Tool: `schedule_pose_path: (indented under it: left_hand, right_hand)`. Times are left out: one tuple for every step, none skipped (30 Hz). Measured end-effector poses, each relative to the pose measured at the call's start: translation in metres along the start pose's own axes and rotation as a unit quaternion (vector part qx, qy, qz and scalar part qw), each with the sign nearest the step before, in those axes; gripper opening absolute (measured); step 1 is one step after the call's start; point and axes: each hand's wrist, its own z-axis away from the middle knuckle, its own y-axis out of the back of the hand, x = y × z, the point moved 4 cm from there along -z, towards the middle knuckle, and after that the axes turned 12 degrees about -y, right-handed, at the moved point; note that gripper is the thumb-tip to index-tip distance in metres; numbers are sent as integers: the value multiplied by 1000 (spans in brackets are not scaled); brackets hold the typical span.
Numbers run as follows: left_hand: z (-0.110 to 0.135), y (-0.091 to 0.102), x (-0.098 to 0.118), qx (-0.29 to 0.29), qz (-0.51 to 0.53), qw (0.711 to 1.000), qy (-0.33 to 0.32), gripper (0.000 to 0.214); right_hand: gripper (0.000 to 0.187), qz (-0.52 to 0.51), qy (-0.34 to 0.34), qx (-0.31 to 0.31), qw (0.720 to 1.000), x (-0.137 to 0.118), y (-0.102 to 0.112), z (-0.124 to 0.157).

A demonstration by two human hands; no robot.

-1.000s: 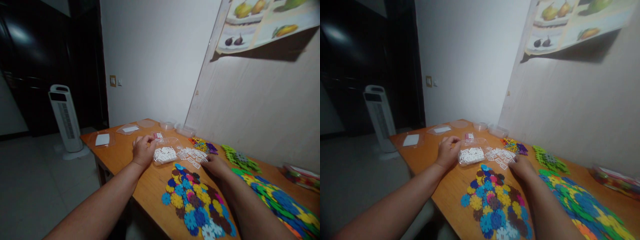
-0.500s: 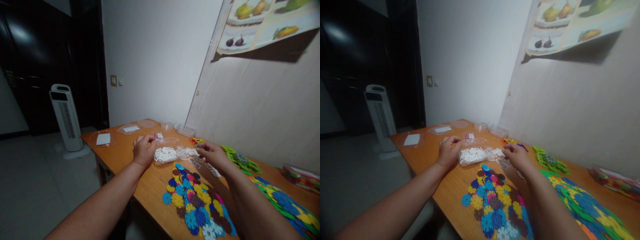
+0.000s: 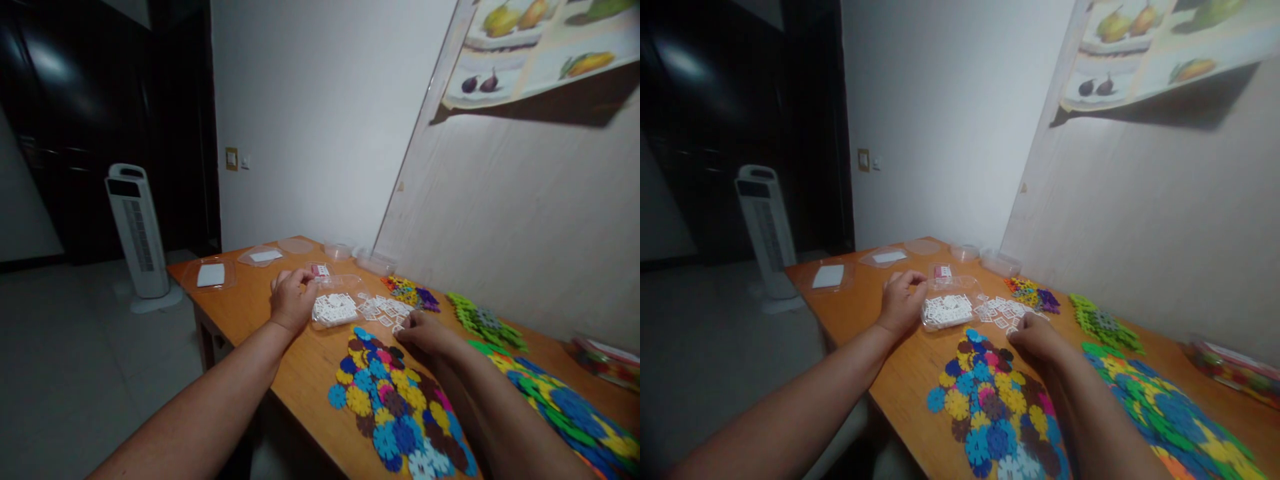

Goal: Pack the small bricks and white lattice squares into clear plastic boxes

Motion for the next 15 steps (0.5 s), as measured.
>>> schedule_pose_path:
  left_hand:
    - [0, 0, 0, 1, -1, 1000, -1, 8]
    - [0, -1, 0, 1, -2, 1000, -1, 8]
    - [0, -1, 0, 1, -2, 1000, -2, 8]
    - [1, -1, -1, 1, -2, 1000, -4, 8]
    - [1, -2, -1, 1, -1, 1000, -6, 9]
    - [1, -2, -1, 1, 0, 1000, -8, 9]
    - [1, -2, -1, 2, 1, 1000, -9, 8]
    - [1, -2, -1, 2, 2, 1000, -9, 8]
    - [1, -1, -1, 3, 2, 1000, -8, 8]
    - [1, -1, 0, 3, 1, 1000, -7, 8]
    - [1, 0, 0, 1, 0, 1000, -5, 8]
    - [1, 0, 0, -2, -1, 1000, -4, 8]
    - [1, 0, 1, -5, -2, 1000, -3, 8]
    - [1, 0, 1, -8, -3, 1000, -2, 8]
    - [1, 1, 1, -10, -3, 1000, -1, 8]
  right_hand:
    - [29, -28, -3, -4, 1000, -2, 0, 1]
    - [30, -63, -2, -10, 998, -6, 1, 4]
    - [29, -107, 6, -21, 994, -13, 2, 8]
    - [28, -159, 20, -36, 986, -22, 4, 14]
    - [26, -214, 39, -50, 975, -33, 8, 21]
    - [25, -273, 62, -75, 957, -45, 12, 30]
    - [28, -330, 74, -87, 937, -55, 18, 37]
    - [35, -364, 80, -86, 924, -62, 24, 43]
    - [37, -374, 85, -75, 921, -67, 31, 46]
    - [36, -364, 88, -59, 925, -68, 37, 47]
    - [33, -333, 86, -39, 938, -66, 43, 45]
    - [29, -284, 79, -21, 955, -59, 47, 41]
    - [26, -222, 64, -5, 973, -50, 50, 35]
    - [25, -147, 38, 2, 988, -39, 52, 28]
    - [26, -79, 13, 1, 997, -26, 53, 21]
